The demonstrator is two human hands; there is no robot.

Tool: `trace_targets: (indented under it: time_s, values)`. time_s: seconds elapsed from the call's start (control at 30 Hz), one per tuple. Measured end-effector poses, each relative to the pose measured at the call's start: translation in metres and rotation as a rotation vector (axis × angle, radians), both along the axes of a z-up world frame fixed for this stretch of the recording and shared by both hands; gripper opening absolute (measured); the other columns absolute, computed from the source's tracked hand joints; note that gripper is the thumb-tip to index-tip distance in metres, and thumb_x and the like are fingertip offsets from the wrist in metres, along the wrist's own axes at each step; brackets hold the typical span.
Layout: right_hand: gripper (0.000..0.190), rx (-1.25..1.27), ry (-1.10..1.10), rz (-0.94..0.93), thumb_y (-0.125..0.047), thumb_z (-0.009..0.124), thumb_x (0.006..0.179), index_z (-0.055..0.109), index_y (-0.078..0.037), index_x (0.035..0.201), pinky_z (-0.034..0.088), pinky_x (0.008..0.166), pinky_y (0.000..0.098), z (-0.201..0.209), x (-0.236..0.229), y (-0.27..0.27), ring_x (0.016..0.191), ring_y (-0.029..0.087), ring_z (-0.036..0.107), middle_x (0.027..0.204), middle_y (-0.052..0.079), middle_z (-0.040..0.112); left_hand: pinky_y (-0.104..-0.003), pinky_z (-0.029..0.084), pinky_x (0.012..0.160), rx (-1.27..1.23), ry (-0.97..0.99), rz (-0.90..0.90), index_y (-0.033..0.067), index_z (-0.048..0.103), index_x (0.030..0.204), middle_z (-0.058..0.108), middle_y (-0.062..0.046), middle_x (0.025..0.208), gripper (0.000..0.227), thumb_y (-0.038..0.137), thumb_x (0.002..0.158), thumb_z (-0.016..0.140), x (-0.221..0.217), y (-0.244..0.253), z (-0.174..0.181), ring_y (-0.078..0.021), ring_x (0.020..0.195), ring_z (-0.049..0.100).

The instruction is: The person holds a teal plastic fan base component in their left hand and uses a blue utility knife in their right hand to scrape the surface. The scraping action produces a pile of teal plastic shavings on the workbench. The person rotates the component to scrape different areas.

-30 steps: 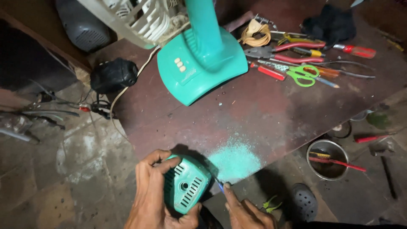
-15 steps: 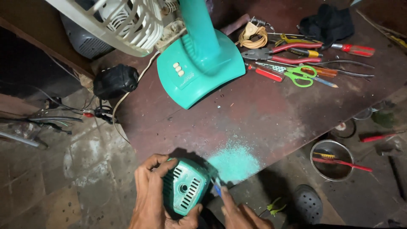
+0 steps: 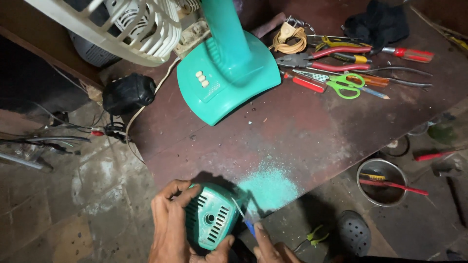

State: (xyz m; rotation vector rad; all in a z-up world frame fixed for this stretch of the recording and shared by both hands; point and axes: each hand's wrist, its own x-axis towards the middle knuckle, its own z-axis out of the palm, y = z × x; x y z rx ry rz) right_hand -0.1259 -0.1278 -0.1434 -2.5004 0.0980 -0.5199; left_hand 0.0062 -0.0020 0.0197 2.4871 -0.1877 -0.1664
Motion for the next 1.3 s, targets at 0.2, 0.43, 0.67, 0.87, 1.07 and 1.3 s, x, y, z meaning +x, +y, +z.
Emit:
trace_targets:
  time_s: [0.2, 0.43, 0.67, 0.87, 1.07, 1.3]
  values:
    - [0.059, -0.147, 0.01, -0.109, -0.03, 0.077, 0.082, 0.055, -0.035, 0.137, 0.039, 0.035, 0.0257, -0.006, 0.007, 0.001, 0.037, 0.007, 0.046, 0.054, -0.01, 0.055, -0.036, 0.055, 0.069, 0.0, -0.022, 0.044, 0.0304, 0.057, 0.132, 0.047, 0.001, 0.129, 0.08, 0.067, 0.061, 0.07, -0.002, -0.002, -0.001, -0.0149, 0.111, 0.06]
    - [0.048, -0.124, 0.007, -0.29, -0.031, 0.075, 0.081, 0.064, -0.035, 0.128, 0.041, 0.04, 0.0275, -0.011, 0.008, 0.015, 0.04, 0.006, 0.053, 0.058, -0.011, 0.061, -0.036, 0.053, 0.074, -0.024, -0.072, 0.03, 0.0248, 0.057, 0.133, 0.047, -0.003, 0.125, 0.082, 0.066, 0.063, 0.07, -0.001, -0.005, 0.002, -0.0175, 0.109, 0.06]
    - [0.052, -0.034, 0.153, -0.365, -0.032, 0.082, 0.073, 0.069, -0.045, 0.121, 0.046, 0.048, 0.0305, -0.005, 0.011, 0.004, 0.047, 0.005, 0.065, 0.058, -0.011, 0.072, -0.039, 0.055, 0.066, -0.079, 0.021, 0.029, 0.0279, 0.058, 0.132, 0.046, -0.003, 0.13, 0.075, 0.055, 0.065, 0.077, 0.0, -0.001, 0.004, -0.0187, 0.102, 0.064]
    - [0.042, -0.271, -0.042, -0.624, -0.036, 0.09, 0.066, 0.077, -0.047, 0.104, 0.049, 0.062, 0.0273, -0.003, 0.017, 0.013, 0.062, -0.003, 0.055, 0.069, -0.024, 0.06, -0.034, 0.051, 0.069, -0.139, 0.018, -0.056, 0.0219, 0.056, 0.133, 0.046, -0.005, 0.128, 0.073, 0.05, 0.069, 0.076, 0.005, 0.005, 0.004, -0.0176, 0.095, 0.063]
    - [0.042, -0.02, 0.045, -0.379, -0.023, 0.08, 0.075, 0.073, -0.037, 0.115, 0.039, 0.04, 0.0335, 0.029, 0.023, -0.002, 0.034, 0.017, 0.04, 0.055, -0.008, 0.057, -0.038, 0.05, 0.081, -0.124, 0.021, -0.053, 0.0232, 0.057, 0.132, 0.05, -0.003, 0.13, 0.073, 0.041, 0.063, 0.075, 0.008, 0.009, 0.009, -0.0184, 0.115, 0.058]
    - [0.073, 0.065, 0.271, -0.166, -0.026, 0.077, 0.078, 0.049, -0.042, 0.142, 0.043, 0.04, 0.0333, 0.002, -0.003, -0.009, 0.046, 0.013, 0.063, 0.064, -0.007, 0.068, -0.033, 0.049, 0.088, -0.252, -0.176, -0.139, 0.0089, 0.056, 0.128, 0.053, -0.012, 0.125, 0.062, 0.044, 0.077, 0.061, 0.003, -0.004, 0.014, -0.0218, 0.121, 0.059]
